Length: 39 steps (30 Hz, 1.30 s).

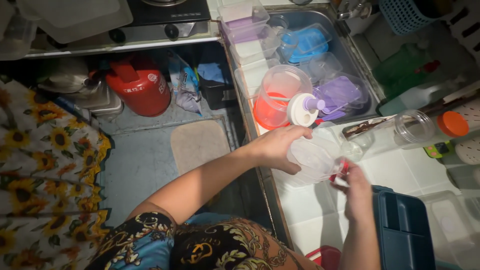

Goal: The person closes and assembles plastic food containers at a kitchen counter, snapping red clips onto container lids, screwing caps onto water bottles, and fitting lids onto a bento-style lunch box. They also stack empty containers and place assembled containers on the counter and near the stove.

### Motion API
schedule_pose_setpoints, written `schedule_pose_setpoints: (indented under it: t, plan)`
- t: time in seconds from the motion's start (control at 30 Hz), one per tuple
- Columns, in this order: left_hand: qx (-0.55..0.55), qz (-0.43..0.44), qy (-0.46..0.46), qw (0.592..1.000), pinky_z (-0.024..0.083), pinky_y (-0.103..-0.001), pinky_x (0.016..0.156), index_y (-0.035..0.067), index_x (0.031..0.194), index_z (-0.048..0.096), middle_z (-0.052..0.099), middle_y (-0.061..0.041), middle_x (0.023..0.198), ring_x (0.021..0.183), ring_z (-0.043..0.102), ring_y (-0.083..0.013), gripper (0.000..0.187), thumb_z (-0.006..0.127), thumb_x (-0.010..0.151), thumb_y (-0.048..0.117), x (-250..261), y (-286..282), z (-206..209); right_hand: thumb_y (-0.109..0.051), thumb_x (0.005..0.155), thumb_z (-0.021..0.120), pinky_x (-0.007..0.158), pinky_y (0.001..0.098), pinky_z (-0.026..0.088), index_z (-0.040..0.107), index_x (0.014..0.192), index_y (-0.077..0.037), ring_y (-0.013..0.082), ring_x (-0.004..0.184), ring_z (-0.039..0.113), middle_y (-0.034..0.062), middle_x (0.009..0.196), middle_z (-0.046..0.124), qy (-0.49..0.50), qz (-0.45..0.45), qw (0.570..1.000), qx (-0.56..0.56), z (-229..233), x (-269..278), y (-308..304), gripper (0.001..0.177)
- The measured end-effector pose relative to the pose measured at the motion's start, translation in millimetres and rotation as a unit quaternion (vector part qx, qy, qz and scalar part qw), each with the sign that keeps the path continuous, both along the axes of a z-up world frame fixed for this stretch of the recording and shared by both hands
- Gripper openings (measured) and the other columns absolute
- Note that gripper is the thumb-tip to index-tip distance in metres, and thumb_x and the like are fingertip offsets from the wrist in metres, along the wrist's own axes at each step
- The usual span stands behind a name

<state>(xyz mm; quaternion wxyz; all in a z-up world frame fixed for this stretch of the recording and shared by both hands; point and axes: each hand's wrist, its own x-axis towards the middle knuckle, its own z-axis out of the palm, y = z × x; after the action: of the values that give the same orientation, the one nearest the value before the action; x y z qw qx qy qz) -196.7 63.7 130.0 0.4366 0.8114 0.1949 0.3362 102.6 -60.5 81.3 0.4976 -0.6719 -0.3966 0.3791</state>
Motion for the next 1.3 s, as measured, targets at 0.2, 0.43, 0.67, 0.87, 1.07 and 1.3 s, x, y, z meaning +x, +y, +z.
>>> schedule_pose_setpoints:
  t: [0.2,0.43,0.67,0.87,1.07,1.3]
  plan:
    - [-0.008,-0.016,0.029,0.999,0.049,-0.039,0.105,0.006,0.145,0.049,0.06,-0.018,0.139,0.128,0.059,-0.0317,0.093,0.082,0.061,0.027,3.1,4.3,-1.3,-0.048,0.098,0.057,0.084,0.0455,0.056,0.062,0.132,-0.004,0.0176,0.101,0.062,0.0067,0.108,0.063,0.035,-0.041,0.997,-0.061,-6.4,-22.7,-15.4,0.056]
    - [0.04,0.009,0.066,0.997,0.047,-0.038,0.107,0.005,0.147,0.049,0.058,-0.018,0.142,0.13,0.057,-0.0324,0.099,0.085,0.058,0.027,14.6,4.1,-7.0,-0.038,0.095,0.065,0.086,0.0339,0.045,0.046,0.151,-0.002,0.0128,0.095,0.054,0.0086,0.117,0.065,-0.01,-0.142,0.989,-0.029,-0.4,-42.7,-13.8,0.069]
    - [0.037,0.001,0.062,0.997,0.049,-0.036,0.106,0.004,0.148,0.047,0.058,-0.016,0.144,0.131,0.057,-0.0302,0.102,0.085,0.055,0.023,21.4,4.4,-9.4,-0.032,0.109,0.058,0.115,0.0285,0.04,0.023,0.166,0.006,0.0192,0.135,0.055,0.0203,0.151,0.056,-0.159,-0.167,0.967,0.112,1.2,-88.2,-17.1,0.077]
    - [0.014,0.135,0.071,0.988,0.04,-0.045,0.109,0.008,0.151,0.044,0.053,-0.016,0.147,0.133,0.05,-0.0397,0.111,0.095,0.054,0.03,8.5,-22.2,-22.9,-0.011,0.101,0.063,0.119,0.0323,0.037,0.005,0.167,0.007,0.0303,0.15,0.04,0.0328,0.165,0.032,-0.284,-0.092,0.941,0.159,36.3,-85.2,-16.5,0.089]
    - [-0.424,0.208,-0.09,0.877,0.043,-0.037,0.111,0.003,0.161,0.024,0.043,-0.02,0.157,0.143,0.046,-0.0264,0.123,0.089,0.068,0.051,21.2,-53.0,-63.1,-0.001,0.089,0.052,0.088,0.0326,0.047,0.048,0.151,-0.001,0.0302,0.095,0.056,0.0218,0.17,0.036,-0.364,0.007,0.924,0.12,47.9,-76.0,-4.5,0.062]
    - [-0.282,0.285,-0.118,0.908,0.057,-0.035,0.092,0.0,0.166,0.024,0.074,-0.019,0.134,0.099,0.074,-0.029,0.112,0.08,0.078,0.041,34.8,-70.4,-46.1,0.0,0.09,0.049,0.097,0.0338,0.05,0.047,0.151,0.002,0.029,0.119,0.067,0.0227,0.137,0.065,-0.341,0.062,0.925,0.158,43.7,-88.9,-8.3,0.06]
